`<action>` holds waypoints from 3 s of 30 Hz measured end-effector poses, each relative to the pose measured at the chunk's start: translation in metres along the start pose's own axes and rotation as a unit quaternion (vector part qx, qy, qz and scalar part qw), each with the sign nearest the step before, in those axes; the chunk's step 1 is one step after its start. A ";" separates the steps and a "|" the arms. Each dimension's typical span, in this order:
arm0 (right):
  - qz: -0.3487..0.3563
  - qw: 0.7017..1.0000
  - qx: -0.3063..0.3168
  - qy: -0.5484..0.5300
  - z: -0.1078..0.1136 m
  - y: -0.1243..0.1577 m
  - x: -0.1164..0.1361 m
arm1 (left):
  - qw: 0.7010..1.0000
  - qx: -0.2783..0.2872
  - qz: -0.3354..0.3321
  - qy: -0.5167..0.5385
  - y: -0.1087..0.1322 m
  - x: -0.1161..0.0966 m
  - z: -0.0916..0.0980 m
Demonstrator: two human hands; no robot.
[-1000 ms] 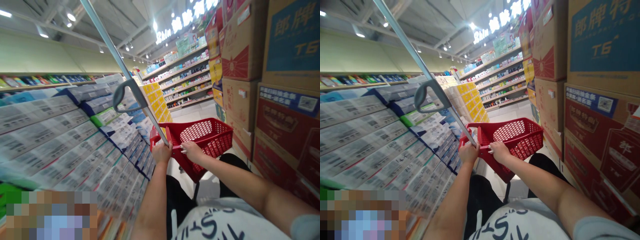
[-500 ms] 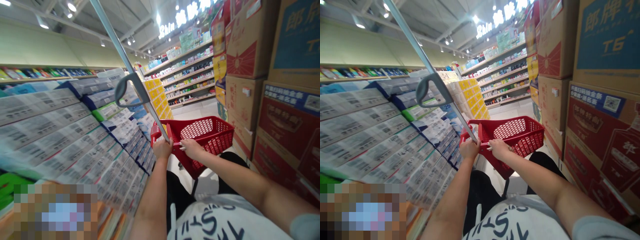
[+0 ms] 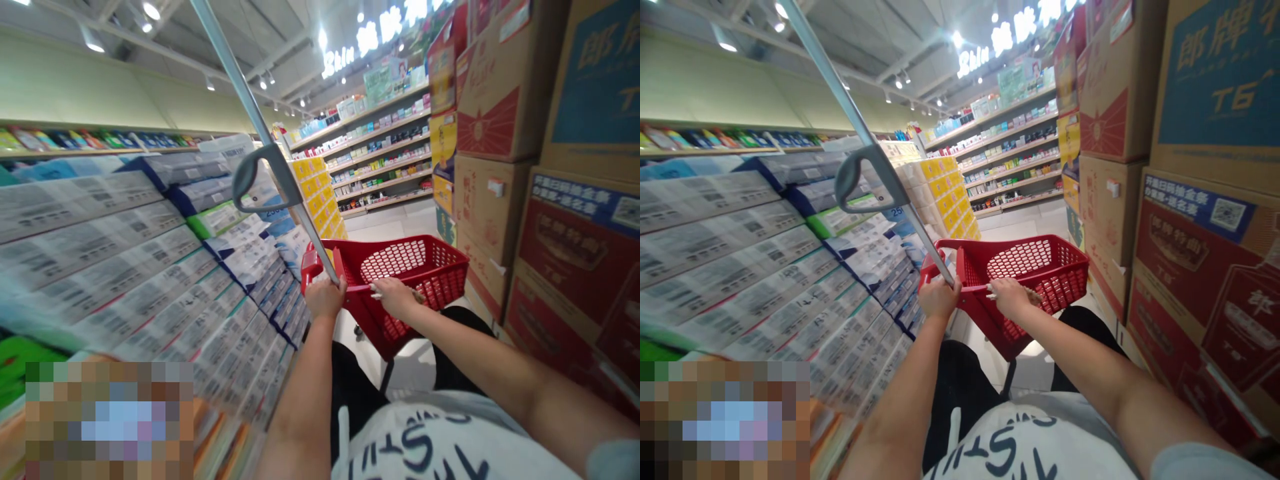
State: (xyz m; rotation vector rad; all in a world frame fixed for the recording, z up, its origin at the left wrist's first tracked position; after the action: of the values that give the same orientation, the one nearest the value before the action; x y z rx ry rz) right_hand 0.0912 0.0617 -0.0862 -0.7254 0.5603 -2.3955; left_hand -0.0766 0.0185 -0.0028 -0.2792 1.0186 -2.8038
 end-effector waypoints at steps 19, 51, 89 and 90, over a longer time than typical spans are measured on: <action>0.046 0.999 -0.006 -0.023 0.002 -0.011 0.040 | 1.000 -0.003 -0.003 0.016 -0.001 -0.001 -0.003; -0.027 0.999 0.021 -0.014 0.001 -0.015 0.023 | 1.000 -0.009 -0.013 0.017 -0.002 0.000 -0.005; 0.060 0.998 -0.007 0.022 -0.004 -0.007 0.025 | 1.000 -0.009 -0.010 0.011 0.001 -0.003 -0.001; 0.066 0.997 -0.006 0.027 -0.004 -0.003 0.016 | 1.000 -0.008 -0.009 0.010 0.002 -0.002 0.000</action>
State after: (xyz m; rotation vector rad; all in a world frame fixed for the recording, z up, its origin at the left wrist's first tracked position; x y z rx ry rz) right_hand 0.0766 0.0554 -0.0823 -0.6122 0.6261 -2.2963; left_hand -0.0742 0.0172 -0.0043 -0.2640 1.0485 -2.8217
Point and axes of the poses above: each hand's wrist, its own y-axis away from the middle knuckle, its own z-axis out of the back of the hand, x = y × z, the point moved 4 cm from there along -y, towards the middle knuckle, and after that the axes turned 1 degree about -x, right-handed, at the moved point
